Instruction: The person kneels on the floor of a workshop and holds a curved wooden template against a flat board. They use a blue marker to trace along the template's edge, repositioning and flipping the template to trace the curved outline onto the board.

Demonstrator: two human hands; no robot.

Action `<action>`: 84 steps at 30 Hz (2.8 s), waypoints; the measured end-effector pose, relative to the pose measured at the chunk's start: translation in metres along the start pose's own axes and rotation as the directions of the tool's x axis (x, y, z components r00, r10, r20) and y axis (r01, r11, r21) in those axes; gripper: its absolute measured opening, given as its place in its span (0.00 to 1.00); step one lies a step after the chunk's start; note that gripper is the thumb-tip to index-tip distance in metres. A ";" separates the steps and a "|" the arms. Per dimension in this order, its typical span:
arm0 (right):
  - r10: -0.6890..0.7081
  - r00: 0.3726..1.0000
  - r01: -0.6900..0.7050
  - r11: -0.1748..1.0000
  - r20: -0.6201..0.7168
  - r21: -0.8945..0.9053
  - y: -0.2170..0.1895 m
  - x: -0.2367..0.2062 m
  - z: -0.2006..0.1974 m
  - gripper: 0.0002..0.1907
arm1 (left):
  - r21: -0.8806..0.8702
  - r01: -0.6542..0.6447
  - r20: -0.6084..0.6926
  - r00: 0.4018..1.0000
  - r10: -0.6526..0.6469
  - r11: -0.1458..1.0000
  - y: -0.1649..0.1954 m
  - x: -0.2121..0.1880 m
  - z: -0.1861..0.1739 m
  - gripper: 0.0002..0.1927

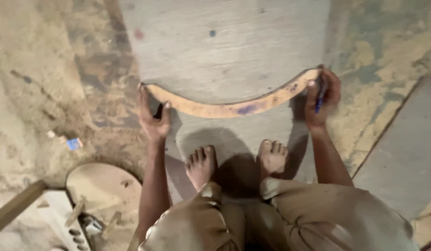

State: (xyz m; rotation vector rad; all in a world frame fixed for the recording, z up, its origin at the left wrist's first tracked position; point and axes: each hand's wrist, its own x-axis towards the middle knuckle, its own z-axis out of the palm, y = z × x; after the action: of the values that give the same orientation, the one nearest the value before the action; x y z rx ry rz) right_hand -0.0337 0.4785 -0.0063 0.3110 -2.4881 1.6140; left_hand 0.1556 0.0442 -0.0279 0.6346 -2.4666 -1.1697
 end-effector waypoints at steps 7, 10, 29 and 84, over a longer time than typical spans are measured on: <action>-0.021 0.998 0.023 0.999 0.051 -0.029 0.009 -0.009 0.005 0.19 | 0.041 0.016 0.001 1.000 -0.016 0.999 -0.004 0.002 -0.007 0.39; -0.013 0.999 0.011 0.999 0.050 0.050 0.016 -0.013 0.008 0.21 | 0.013 0.004 -0.033 0.999 -0.004 1.000 -0.008 0.003 -0.004 0.40; 0.018 1.000 -0.017 0.999 0.014 -0.039 0.005 -0.007 -0.001 0.21 | 0.014 -0.040 -0.020 0.999 0.040 0.999 -0.005 -0.004 -0.001 0.38; -0.130 0.573 -0.188 0.940 0.809 0.284 -0.153 0.046 0.208 0.10 | 0.310 -0.356 0.611 0.785 0.102 0.882 0.159 -0.053 0.054 0.42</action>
State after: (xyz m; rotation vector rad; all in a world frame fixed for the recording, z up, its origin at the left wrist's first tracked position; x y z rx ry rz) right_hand -0.0431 0.2238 0.0553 1.3865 -2.7335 2.3122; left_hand 0.1353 0.1961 0.0597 0.0284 -3.2456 -0.8222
